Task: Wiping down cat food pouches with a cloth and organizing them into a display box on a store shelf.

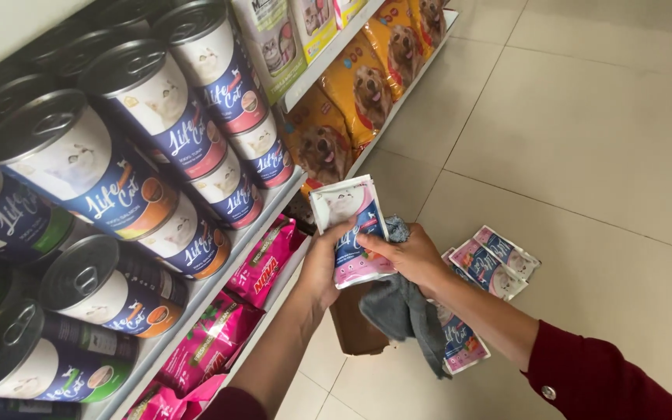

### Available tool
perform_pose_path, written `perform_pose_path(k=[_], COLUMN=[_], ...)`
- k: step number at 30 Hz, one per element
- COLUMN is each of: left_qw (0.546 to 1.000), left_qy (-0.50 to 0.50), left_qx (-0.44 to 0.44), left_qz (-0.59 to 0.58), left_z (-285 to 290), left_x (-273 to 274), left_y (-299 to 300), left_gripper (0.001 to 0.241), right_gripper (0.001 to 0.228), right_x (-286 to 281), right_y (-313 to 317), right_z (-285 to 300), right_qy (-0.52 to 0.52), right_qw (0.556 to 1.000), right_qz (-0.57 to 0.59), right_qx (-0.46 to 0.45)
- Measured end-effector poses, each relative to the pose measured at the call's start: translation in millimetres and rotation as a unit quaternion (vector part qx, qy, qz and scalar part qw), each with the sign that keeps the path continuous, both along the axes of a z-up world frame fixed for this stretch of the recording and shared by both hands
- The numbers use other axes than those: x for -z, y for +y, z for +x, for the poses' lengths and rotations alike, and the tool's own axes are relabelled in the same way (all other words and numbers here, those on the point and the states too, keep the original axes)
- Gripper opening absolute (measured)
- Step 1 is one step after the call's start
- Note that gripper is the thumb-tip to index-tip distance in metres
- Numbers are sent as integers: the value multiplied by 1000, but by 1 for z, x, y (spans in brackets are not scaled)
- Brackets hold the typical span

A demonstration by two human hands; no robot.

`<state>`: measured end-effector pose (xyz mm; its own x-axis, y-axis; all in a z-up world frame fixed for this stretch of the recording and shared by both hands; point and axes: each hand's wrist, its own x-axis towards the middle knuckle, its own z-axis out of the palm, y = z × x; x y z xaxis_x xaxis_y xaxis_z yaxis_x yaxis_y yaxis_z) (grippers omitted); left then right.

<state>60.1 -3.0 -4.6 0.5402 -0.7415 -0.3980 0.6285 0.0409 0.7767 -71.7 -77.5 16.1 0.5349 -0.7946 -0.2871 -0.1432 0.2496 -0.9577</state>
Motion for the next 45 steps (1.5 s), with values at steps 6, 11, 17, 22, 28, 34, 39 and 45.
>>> perform_pose_path(k=[6, 11, 17, 22, 28, 34, 39, 45], left_qw=[998, 984, 949, 955, 996, 994, 988, 990], left_qy=[23, -159, -262, -243, -73, -92, -83, -126], left_qx=[-55, 81, 174, 167, 33, -50, -129, -6], left_qz=[-22, -9, -41, -22, 24, 19, -7, 62], left_z=[12, -5, -24, -28, -21, -14, 11, 41], left_x=[23, 11, -3, 3, -18, -10, -13, 0], left_y=[-3, 6, 18, 11, 8, -6, -11, -2], left_gripper=[37, 33, 33, 45, 37, 34, 35, 42], right_gripper=[24, 39, 34, 29, 91, 69, 44, 41], right_x=[3, -5, 33, 11, -96, 5, 50, 31], right_y=[-6, -4, -26, -45, -20, -37, -46, -49], right_z=[7, 23, 40, 34, 22, 4, -3, -11], right_qy=[-2, -95, 23, -4, 12, -4, -66, 6], right_qw=[976, 847, 834, 944, 989, 981, 973, 968], right_qz=[-148, -522, -550, -308, 84, 181, 131, -192], right_qx=[161, -29, 39, 120, 120, -74, -178, -164])
